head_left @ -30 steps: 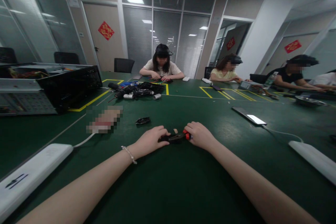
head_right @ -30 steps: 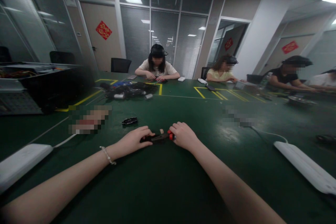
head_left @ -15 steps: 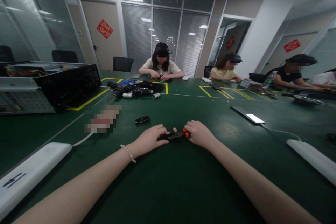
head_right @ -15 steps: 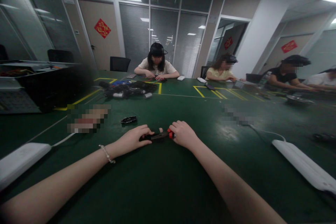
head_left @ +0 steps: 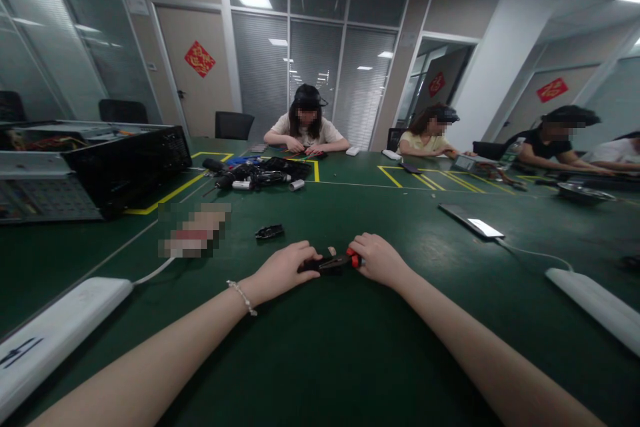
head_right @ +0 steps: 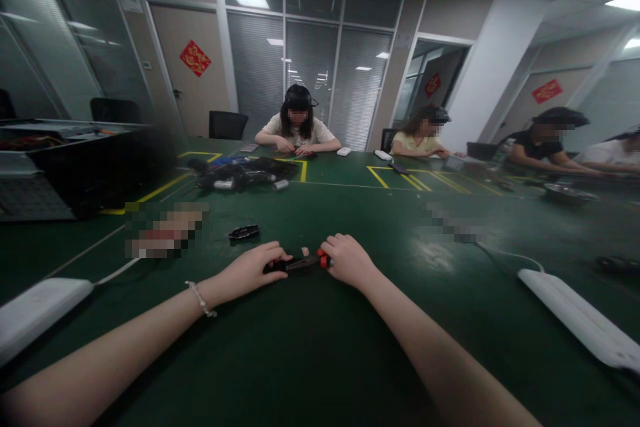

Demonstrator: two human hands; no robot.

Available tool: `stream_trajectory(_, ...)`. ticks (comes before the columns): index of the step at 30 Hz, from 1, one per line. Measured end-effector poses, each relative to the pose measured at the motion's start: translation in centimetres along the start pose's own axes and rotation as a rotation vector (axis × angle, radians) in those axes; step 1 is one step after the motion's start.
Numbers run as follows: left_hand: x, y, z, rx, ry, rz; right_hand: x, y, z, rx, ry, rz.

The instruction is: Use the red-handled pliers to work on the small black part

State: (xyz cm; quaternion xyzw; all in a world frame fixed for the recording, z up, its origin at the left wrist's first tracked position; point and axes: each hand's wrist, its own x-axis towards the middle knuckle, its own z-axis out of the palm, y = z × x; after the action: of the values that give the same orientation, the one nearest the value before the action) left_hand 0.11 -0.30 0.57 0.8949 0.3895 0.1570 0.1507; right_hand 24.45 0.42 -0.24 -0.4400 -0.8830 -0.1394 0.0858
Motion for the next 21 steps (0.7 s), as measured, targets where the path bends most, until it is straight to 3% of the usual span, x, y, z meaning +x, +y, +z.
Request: stream_trajectory(21,-0.03,-0.19,0.04,0.001,0.010,0.032,-0.23,0.07,-0.20,0.038,0.042,-0.006)
